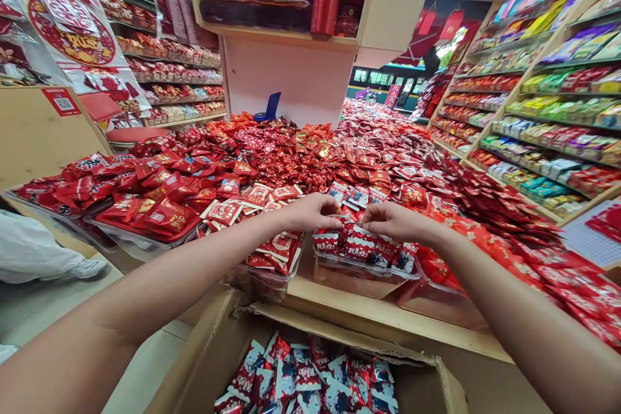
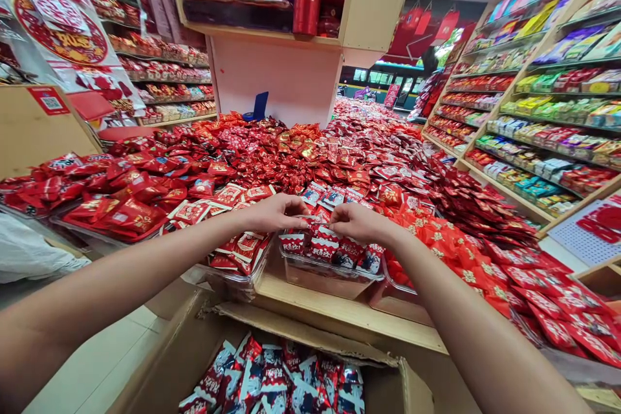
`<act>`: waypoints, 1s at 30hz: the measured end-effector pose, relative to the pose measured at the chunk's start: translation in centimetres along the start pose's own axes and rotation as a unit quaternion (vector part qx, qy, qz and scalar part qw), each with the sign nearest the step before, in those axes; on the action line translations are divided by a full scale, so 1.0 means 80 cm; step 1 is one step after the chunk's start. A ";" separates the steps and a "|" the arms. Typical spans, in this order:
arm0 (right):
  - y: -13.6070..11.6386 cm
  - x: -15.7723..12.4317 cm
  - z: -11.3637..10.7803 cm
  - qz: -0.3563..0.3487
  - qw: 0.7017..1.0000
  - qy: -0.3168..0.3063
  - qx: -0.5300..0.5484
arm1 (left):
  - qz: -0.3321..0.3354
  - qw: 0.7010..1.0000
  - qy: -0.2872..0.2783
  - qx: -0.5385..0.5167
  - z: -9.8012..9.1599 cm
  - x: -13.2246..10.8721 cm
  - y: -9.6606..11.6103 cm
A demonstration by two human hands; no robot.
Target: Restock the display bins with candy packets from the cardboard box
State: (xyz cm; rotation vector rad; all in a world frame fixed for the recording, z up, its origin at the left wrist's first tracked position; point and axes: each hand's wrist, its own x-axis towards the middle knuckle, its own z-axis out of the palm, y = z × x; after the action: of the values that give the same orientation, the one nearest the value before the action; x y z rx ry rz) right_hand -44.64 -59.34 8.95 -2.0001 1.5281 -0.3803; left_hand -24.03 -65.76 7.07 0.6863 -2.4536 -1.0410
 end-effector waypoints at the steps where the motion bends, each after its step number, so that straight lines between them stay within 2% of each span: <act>1: -0.001 -0.001 -0.001 -0.003 1.000 -0.002 -0.004 | -0.001 1.000 -0.002 0.009 -0.001 -0.002 0.001; 6: -0.011 -0.010 -0.005 -0.018 0.998 0.004 -0.053 | 0.013 0.997 -0.032 0.071 -0.003 -0.012 0.013; 11: -0.021 -0.015 0.003 -0.011 0.991 0.030 -0.128 | 0.042 0.990 -0.070 0.115 0.003 -0.018 0.029; 16: -0.028 -0.017 0.012 -0.013 0.984 0.071 -0.161 | 0.060 0.995 -0.029 0.077 0.018 -0.014 0.034; 20: -0.028 -0.023 0.017 -0.029 0.984 0.091 -0.153 | 0.096 0.993 -0.002 0.062 0.031 -0.008 0.023; 24: -0.022 -0.033 0.023 -0.033 0.985 0.126 -0.112 | 0.098 0.994 0.003 0.053 0.035 -0.006 0.012; 30: -0.016 -0.041 0.039 -0.047 0.983 0.162 -0.066 | 0.105 0.994 -0.007 0.041 0.031 -0.010 0.013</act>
State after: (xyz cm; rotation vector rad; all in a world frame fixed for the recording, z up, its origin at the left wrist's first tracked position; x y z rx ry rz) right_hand -42.93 -55.14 7.71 -2.2014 1.6936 -0.6887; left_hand -24.98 -63.28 6.14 0.4345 -2.5266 -0.8711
